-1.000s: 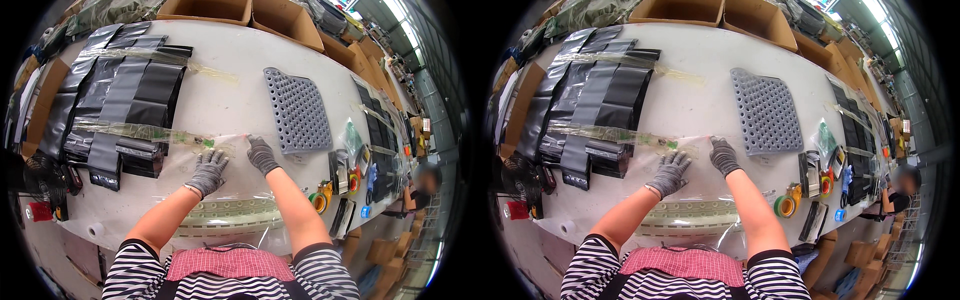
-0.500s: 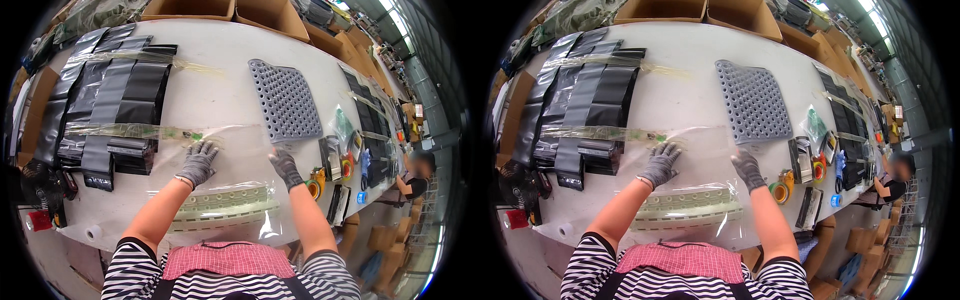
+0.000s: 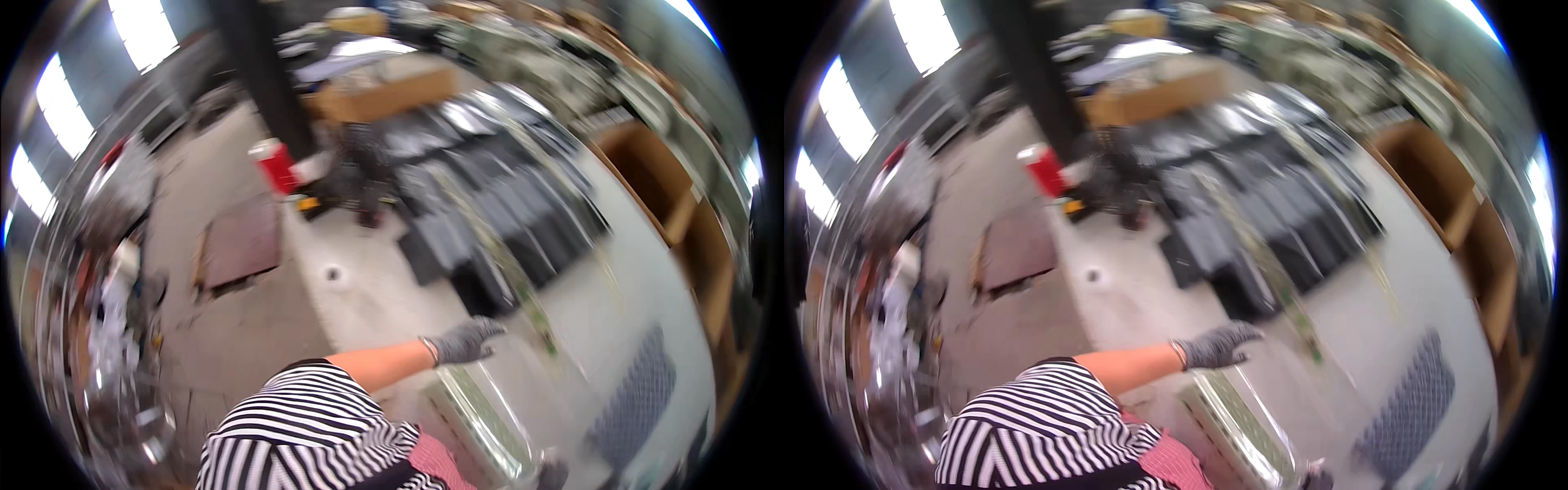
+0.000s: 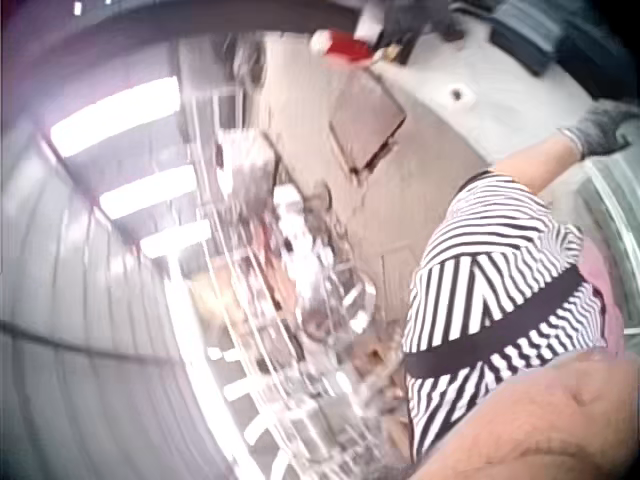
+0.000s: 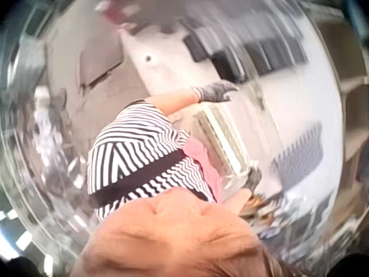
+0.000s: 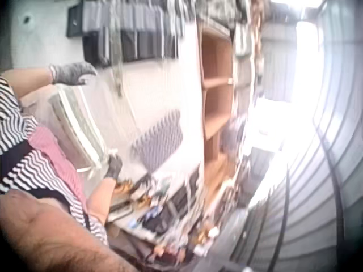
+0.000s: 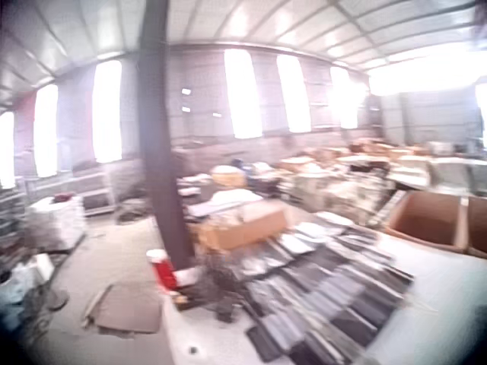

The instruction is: The person rolls up soft mats, inserts them into plastic sleeves, attaches labels to the bags, and secures them with tape.

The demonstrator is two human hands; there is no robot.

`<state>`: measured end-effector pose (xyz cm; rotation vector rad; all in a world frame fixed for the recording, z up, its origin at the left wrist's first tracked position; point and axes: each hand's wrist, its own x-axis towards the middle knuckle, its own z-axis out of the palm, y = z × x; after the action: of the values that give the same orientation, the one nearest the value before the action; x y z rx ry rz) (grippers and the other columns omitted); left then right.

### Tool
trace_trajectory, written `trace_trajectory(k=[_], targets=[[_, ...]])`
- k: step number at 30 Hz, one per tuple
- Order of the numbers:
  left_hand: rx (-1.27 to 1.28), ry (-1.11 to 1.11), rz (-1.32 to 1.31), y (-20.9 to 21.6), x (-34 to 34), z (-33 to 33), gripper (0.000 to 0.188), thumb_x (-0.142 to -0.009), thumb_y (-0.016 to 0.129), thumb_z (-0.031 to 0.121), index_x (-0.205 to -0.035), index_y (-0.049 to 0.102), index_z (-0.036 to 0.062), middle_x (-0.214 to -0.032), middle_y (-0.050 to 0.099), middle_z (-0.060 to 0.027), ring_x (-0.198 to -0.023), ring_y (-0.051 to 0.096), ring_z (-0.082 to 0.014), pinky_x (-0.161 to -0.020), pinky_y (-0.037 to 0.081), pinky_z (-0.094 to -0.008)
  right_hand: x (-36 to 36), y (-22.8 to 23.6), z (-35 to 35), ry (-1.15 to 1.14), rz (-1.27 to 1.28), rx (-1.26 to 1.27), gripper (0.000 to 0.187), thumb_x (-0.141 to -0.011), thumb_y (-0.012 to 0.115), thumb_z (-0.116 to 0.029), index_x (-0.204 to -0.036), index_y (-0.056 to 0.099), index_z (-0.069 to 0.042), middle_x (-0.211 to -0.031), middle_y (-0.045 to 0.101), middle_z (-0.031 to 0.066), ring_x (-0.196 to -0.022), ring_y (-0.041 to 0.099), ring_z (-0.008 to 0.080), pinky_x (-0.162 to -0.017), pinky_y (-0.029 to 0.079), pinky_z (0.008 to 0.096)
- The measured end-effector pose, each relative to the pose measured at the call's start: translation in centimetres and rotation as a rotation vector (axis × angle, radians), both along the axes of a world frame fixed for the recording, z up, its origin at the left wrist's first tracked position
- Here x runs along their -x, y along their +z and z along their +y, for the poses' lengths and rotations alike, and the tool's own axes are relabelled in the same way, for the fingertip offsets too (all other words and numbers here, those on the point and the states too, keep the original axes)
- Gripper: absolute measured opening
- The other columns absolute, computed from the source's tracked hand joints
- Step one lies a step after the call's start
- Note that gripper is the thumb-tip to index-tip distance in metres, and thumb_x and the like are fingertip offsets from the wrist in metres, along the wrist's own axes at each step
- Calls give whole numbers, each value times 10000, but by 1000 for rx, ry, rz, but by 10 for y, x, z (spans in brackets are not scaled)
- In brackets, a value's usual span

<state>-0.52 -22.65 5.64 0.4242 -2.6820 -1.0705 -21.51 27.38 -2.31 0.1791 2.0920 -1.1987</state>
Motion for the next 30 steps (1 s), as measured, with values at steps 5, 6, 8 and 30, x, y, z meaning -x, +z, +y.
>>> trace_trajectory(k=[5, 6, 8, 30], targets=[[-114, 353, -192, -14, -114, -6, 517, -932, 599, 264, -1387, 522, 31, -1385, 558, -188, -1296, 507, -355, -1121, 394, -442, 38, -5, -22, 79, -26, -43, 372, -902, 663, -143, -1251, 608, -30, -920, 669, 69, -733, 617, 159, -570, 480, 285], [-145, 398, -203, -19, -127, -1, 520, -927, 601, 253, -1387, 520, 26, -1392, 553, -190, -1302, 503, -358, -1121, 393, -445, 45, 1, -33, 120, 0, -65, 365, -906, 659, -153, -1246, 608, -31, -918, 669, 69, -733, 618, 159, -571, 482, 286], [-180, 469, -191, -31, -145, 7, 527, -916, 608, 233, -1387, 516, 16, -1398, 547, -194, -1308, 497, -362, -1122, 390, -448, 48, 9, -71, 165, 27, -83, 354, -914, 650, -173, -1236, 608, -33, -914, 670, 70, -732, 620, 158, -575, 485, 289], [-442, 557, 37, -94, -168, 2, 543, -930, 694, 274, -1383, 537, 19, -1264, 638, -164, -1115, 630, -269, -1012, 486, -357, 98, -22, -60, -37, 82, 168, 246, -949, 639, -403, -957, 649, -158, -718, 631, 1, -561, 576, 116, -443, 385, 250]])
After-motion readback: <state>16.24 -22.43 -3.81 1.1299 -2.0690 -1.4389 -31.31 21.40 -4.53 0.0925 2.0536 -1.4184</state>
